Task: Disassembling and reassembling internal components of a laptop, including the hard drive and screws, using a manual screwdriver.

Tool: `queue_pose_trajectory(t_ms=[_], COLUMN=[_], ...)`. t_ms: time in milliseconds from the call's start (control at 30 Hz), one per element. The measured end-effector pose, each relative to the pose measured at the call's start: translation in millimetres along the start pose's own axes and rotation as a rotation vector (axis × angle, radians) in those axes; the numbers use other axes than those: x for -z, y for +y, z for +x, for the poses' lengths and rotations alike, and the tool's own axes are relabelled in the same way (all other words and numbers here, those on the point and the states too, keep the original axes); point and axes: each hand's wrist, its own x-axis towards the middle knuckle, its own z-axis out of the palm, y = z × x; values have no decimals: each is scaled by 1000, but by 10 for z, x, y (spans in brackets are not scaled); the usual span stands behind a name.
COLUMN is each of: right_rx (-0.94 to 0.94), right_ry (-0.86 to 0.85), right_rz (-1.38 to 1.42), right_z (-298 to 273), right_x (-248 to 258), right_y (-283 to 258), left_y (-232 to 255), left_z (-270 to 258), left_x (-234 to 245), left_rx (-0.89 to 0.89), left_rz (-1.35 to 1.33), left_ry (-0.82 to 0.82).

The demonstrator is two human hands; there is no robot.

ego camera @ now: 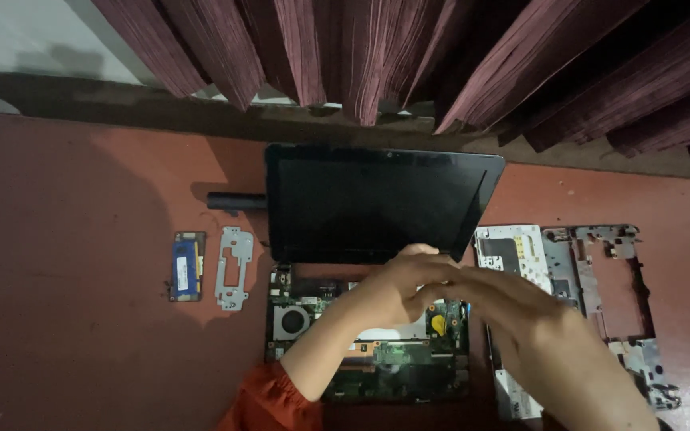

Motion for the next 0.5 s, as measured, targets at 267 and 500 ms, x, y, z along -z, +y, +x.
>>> queue_pose_trajectory(t_ms=[267, 500], right_rx=[-92, -659], right_ry=[65, 111], right_rz=[-137, 110], right_z=[-15, -41], right_x=[-194, -506], right_y=[-98, -126], left_y=[534, 226], left_z=[-178, -970], left_x=[353, 536], left_rx=[239, 118], left_rz=[312, 622], left_ry=[-66, 329])
